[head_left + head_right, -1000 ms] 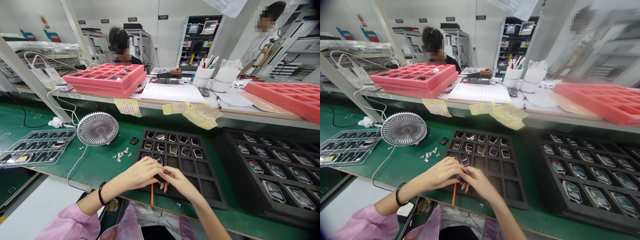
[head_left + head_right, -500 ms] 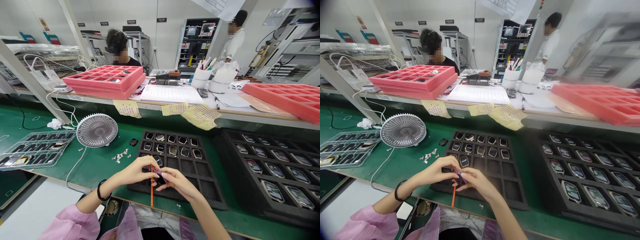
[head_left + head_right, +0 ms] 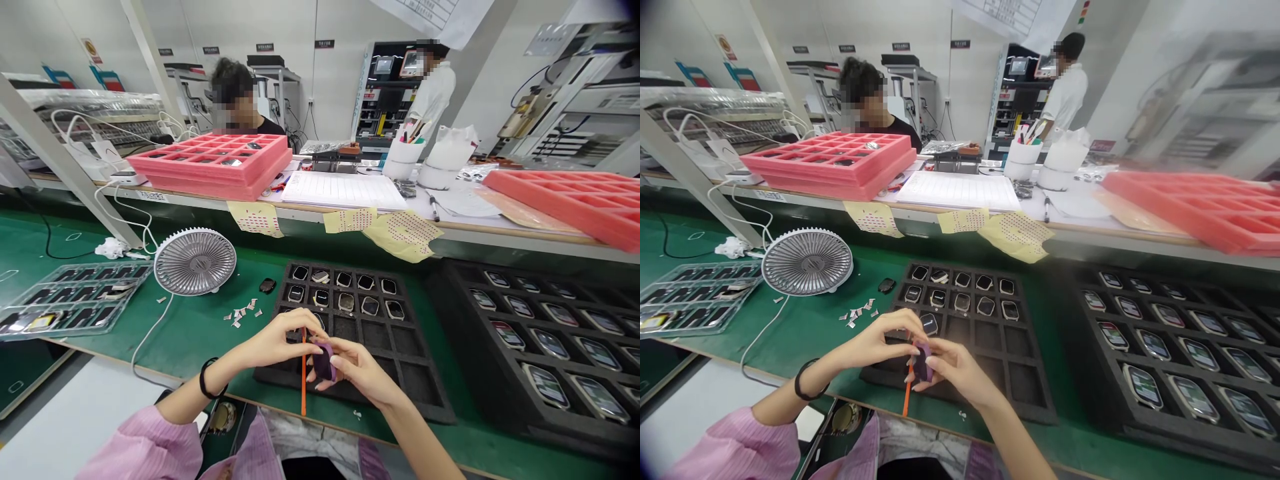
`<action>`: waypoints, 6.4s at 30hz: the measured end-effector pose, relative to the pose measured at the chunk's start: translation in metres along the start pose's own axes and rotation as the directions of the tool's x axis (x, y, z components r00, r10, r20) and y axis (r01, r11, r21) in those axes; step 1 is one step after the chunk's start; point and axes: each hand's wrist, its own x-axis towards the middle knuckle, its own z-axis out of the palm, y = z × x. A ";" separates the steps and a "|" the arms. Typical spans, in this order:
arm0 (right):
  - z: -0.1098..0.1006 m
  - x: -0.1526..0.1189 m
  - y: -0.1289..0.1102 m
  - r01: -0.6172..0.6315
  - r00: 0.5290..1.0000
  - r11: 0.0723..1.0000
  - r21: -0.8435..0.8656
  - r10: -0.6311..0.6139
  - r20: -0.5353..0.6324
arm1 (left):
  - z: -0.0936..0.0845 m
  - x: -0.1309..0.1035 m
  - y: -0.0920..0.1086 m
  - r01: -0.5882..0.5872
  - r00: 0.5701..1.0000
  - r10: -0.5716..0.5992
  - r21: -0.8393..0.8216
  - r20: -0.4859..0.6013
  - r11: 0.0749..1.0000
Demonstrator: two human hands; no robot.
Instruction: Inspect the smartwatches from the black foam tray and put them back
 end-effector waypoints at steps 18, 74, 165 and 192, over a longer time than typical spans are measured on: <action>-0.020 -0.003 0.006 0.097 0.945 0.995 0.008 -0.089 -0.315 | 0.009 -0.030 -0.029 -0.146 0.974 -0.024 0.703 0.226 0.696; -0.030 -0.003 0.021 0.139 0.918 0.979 0.147 -0.072 -0.390 | 0.035 -0.036 -0.026 0.243 0.935 -0.104 0.399 -0.340 0.884; -0.030 -0.003 0.023 0.138 0.901 0.982 0.131 -0.070 -0.428 | 0.048 -0.033 -0.036 0.267 0.961 -0.199 0.454 -0.192 0.850; -0.032 -0.002 0.027 0.157 0.903 0.978 0.138 -0.086 -0.420 | 0.050 -0.017 -0.030 0.207 0.978 -0.194 0.477 -0.079 0.854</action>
